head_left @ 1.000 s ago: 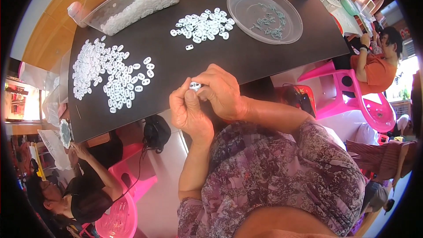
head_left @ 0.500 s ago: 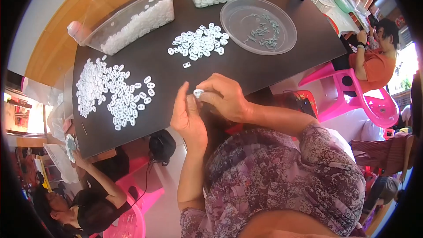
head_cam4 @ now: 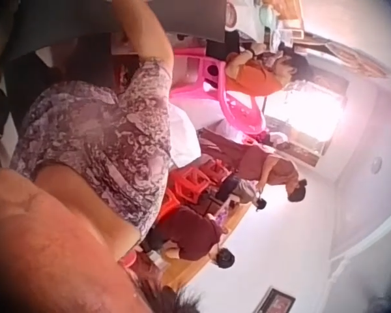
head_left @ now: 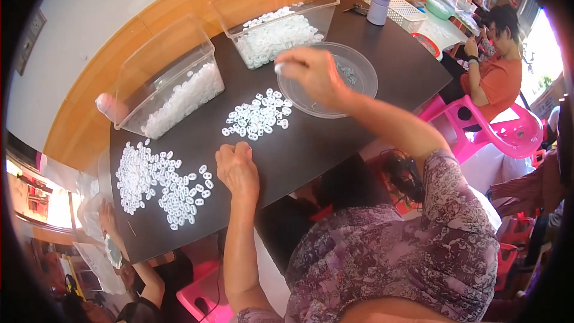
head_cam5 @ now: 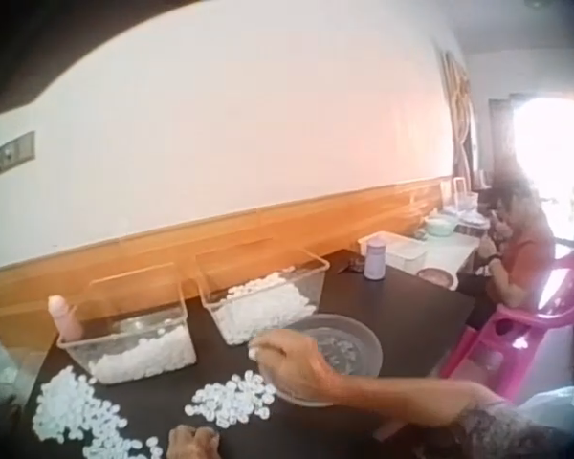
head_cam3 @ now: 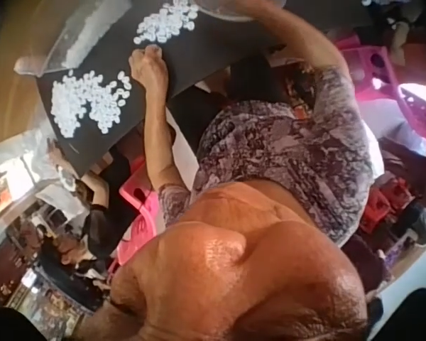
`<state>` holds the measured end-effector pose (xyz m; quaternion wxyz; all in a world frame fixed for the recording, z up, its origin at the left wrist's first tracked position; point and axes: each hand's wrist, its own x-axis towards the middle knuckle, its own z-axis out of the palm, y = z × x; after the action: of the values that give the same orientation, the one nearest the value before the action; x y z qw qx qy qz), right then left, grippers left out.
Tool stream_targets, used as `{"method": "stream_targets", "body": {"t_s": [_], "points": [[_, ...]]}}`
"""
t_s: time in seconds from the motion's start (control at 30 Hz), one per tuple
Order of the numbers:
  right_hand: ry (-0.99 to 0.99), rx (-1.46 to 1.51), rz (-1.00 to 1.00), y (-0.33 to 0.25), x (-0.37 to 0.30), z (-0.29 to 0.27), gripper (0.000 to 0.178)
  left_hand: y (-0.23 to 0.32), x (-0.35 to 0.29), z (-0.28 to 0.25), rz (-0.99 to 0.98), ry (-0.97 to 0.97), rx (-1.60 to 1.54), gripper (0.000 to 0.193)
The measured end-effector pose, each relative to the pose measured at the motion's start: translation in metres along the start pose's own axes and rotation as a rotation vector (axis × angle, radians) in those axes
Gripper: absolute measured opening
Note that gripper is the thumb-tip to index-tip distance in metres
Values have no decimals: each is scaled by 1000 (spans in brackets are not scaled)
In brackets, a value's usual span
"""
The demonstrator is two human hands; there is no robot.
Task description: Manually inserting small metal pins into plastic components at a workshop table.
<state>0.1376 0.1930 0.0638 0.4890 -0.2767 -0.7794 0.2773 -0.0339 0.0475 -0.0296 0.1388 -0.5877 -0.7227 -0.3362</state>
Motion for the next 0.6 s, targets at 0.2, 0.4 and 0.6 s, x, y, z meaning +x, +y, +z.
{"method": "stream_targets", "body": {"t_s": [0.2, 0.4, 0.6], "points": [[113, -291, -80, 43, 110, -9, 22, -10, 10, -2, -101, -91, -103, 11], [190, -728, -252, 83, 152, -3, 16, -5, 15, -8, -131, -196, -127, 11], [-211, -547, -329, 78, 70, -18, 11, -7, 5, -13, -260, -164, -464, 7]]}}
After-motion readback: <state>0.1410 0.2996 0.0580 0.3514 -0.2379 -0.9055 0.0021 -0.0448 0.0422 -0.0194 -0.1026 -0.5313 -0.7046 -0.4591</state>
